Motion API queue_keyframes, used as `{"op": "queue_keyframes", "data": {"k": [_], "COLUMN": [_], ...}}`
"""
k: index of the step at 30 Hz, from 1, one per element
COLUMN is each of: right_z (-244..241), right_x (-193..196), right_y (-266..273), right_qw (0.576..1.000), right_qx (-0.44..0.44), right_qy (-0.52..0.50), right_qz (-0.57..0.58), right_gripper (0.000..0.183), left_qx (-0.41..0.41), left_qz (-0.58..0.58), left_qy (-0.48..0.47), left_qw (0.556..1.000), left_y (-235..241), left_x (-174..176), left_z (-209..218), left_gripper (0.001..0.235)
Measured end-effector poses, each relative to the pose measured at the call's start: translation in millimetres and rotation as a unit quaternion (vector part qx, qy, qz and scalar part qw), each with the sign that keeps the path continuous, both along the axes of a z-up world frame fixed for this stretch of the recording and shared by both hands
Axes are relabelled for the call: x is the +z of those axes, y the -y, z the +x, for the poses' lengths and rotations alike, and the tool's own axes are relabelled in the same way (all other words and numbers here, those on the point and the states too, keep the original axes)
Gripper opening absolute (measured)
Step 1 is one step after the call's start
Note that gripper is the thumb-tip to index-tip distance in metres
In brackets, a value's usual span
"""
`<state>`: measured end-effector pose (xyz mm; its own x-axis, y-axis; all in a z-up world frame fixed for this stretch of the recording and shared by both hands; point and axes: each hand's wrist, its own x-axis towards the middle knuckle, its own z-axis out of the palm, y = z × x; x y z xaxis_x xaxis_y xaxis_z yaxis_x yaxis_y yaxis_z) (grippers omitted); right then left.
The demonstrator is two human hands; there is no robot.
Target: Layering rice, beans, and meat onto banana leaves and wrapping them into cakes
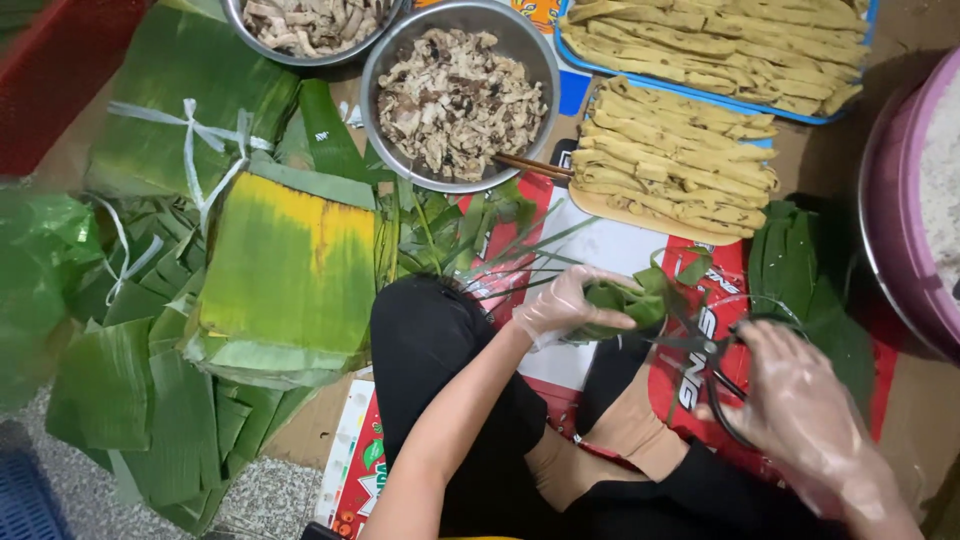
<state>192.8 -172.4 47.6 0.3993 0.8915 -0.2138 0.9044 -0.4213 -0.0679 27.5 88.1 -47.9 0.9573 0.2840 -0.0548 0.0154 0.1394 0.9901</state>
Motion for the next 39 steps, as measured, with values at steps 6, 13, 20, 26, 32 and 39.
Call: {"op": "queue_keyframes", "data": {"k": [6,13,20,26,32,39], "right_z": [3.0,4.9,-2.3,-18.3,-20.9,-35.7], "right_x": [7.7,7.3,-0.6,18.2,11.2,7.4], "right_y": [-35.6,-20.7,-36.7,-40.9,-41.8,-36.3], "right_qw": [0.994,0.989,0.996,0.989,0.991,0.924], "right_qx": [0.007,-0.063,0.046,-0.037,-0.016,-0.298], "right_qy": [0.013,-0.080,-0.020,-0.074,-0.025,-0.239], "right_qz": [-0.108,-0.107,-0.074,-0.118,-0.128,-0.006], "right_gripper": [0.100,0.042,0.098,0.042,0.058,0.033], "left_qx": [-0.020,-0.023,-0.060,-0.069,-0.070,-0.011], "left_qz": [-0.060,-0.042,-0.015,-0.037,-0.005,0.292], "left_qy": [-0.002,-0.004,0.070,0.097,0.071,0.116], "left_qw": [0.998,0.999,0.996,0.992,0.995,0.949], "left_y": [6.9,1.5,10.8,12.5,15.8,23.3], "left_x": [-2.8,-0.7,6.7,3.5,11.9,-8.0], "left_z": [4.6,2.3,1.3,-4.5,-5.5,-23.1], "left_gripper": [0.040,0.033,0.032,0.035,0.039,0.068]}}
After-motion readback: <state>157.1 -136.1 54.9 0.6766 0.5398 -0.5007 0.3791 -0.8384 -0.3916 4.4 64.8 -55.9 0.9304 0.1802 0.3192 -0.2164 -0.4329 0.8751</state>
